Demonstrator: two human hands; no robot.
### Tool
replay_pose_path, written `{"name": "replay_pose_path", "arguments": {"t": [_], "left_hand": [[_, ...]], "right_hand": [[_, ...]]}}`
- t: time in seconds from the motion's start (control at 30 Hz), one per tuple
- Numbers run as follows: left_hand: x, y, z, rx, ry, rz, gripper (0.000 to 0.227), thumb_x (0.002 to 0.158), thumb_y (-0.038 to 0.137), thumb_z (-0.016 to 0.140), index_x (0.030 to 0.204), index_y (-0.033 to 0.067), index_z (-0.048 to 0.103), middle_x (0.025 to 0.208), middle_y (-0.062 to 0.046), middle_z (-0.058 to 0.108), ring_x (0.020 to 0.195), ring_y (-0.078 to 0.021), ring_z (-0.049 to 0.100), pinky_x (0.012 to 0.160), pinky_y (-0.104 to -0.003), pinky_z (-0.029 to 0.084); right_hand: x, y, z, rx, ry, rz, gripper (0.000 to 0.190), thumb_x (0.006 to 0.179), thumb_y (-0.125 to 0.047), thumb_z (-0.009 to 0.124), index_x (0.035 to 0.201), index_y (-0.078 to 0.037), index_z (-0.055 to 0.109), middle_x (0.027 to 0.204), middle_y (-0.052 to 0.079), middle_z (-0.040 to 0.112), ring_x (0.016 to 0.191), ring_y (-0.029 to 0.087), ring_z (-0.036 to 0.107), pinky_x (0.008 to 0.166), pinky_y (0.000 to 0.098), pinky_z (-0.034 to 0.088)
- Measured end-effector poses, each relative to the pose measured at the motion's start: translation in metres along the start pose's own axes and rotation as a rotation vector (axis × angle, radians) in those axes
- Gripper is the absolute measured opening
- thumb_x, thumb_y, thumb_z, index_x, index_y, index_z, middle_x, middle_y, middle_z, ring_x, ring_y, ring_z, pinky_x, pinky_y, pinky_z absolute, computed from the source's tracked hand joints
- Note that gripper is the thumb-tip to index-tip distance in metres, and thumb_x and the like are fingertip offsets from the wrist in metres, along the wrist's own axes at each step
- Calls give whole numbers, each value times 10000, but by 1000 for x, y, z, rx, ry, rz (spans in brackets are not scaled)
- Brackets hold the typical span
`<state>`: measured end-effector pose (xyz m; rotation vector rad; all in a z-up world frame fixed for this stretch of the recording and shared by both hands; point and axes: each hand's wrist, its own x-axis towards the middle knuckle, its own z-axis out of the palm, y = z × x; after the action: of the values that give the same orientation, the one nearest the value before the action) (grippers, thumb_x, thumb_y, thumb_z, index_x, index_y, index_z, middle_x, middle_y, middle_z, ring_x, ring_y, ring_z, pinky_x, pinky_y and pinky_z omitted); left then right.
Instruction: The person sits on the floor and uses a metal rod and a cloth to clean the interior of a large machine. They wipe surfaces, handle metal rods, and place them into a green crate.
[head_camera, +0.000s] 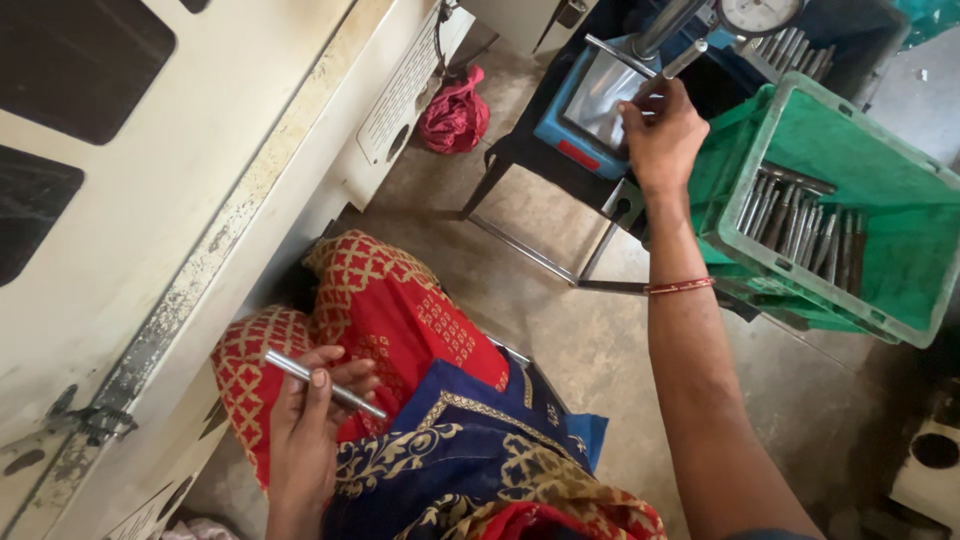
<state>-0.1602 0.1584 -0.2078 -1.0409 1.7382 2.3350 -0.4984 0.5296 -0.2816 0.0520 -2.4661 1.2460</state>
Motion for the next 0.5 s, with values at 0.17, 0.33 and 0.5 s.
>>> {"name": "replay_pose_path", "arguments": {"t": [0.17, 0.33, 0.5], "left_hand": [[-1, 1, -1, 10, 5, 13, 324, 1077, 217, 420, 1287, 3, 544, 1085, -216, 726, 958, -282, 730, 874, -403, 596], [-2, -2, -2, 19, 0, 10, 330, 1070, 218, 426, 1290, 4, 545, 1070, -213, 731, 948, -286, 730, 849, -409, 600], [7, -13, 0, -82, -50, 38, 358, 1074, 238, 434, 1320, 5, 550, 1073, -203, 731, 943, -285, 720, 857, -417, 599]], "right_hand": [[3, 3, -2, 62, -9, -47, 280, 861, -38, 818, 1077, 30, 653, 963, 106, 754, 822, 176, 791, 686, 284, 613], [6, 2, -3, 16, -60, 14, 111, 891, -15, 773, 982, 10, 714, 854, 95, 755, 782, 174, 765, 725, 302, 592], [-33, -35, -7, -25, -201, -52, 60, 919, -32, 723, 969, -1, 731, 860, 123, 760, 793, 175, 760, 729, 316, 584]]}}
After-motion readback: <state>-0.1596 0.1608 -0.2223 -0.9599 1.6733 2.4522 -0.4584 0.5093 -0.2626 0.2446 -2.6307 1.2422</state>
